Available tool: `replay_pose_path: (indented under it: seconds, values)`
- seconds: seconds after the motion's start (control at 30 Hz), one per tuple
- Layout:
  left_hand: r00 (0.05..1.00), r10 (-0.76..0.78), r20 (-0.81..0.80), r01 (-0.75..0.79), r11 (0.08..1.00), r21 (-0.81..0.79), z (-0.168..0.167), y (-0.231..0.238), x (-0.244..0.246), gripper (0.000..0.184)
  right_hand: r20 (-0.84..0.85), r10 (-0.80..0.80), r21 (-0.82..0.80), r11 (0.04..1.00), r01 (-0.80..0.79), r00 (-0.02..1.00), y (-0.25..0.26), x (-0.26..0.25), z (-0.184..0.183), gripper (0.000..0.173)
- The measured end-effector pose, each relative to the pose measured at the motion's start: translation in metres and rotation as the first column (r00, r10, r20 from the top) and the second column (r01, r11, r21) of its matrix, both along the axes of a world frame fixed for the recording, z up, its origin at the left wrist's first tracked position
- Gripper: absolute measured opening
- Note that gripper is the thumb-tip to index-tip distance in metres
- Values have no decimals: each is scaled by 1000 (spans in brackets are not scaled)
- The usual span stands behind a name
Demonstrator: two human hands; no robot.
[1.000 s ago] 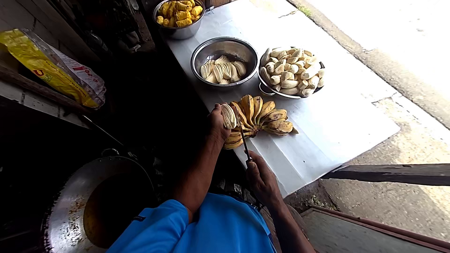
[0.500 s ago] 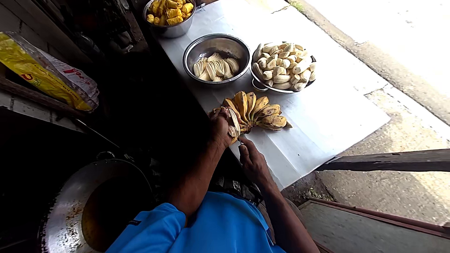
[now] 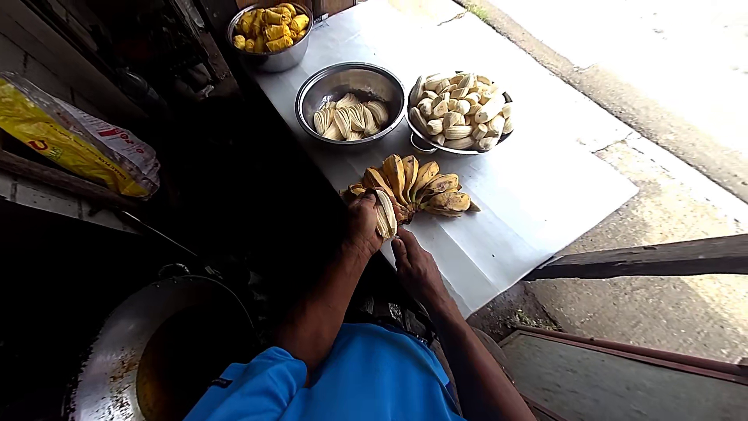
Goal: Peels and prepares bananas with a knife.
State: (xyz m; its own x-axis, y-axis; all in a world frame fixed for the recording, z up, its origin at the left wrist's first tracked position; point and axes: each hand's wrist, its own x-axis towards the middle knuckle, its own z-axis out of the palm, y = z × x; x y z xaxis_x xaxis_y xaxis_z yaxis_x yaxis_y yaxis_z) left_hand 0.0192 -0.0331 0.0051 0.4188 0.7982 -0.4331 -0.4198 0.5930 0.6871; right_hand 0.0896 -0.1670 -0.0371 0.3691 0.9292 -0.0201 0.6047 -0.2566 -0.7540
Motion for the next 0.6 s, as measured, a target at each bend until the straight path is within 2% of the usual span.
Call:
replay_pose_path:
  seconds: [0.07, 0.17, 0.23, 0.37, 0.5, 0.6]
  values:
    - [999, -6, 35, 8, 999, -52, 3, 9, -2, 40, -86, 31, 53, 998, -26, 996, -17, -3, 1, 45]
    - [999, 42, 18, -41, 998, -47, 3, 23, -7, 41, -252, 115, 139, 987, -81, 961, -49, -9, 12, 50]
    - [998, 59, 12, -59, 997, -47, 4, 27, -9, 39, -303, 113, 151, 986, -69, 946, -61, -14, 14, 52]
    - [998, 57, -4, -57, 998, -6, 5, 23, -9, 36, -208, 60, 107, 994, -38, 976, -53, -14, 4, 50]
    - [998, 59, -30, -59, 998, 14, 1, 6, -4, 33, -74, 12, 29, 1000, -10, 997, -18, -7, 5, 49]
    - [999, 36, -34, -35, 999, 41, -2, -4, -3, 31, -41, 5, -9, 1000, -6, 999, -1, -2, 7, 47]
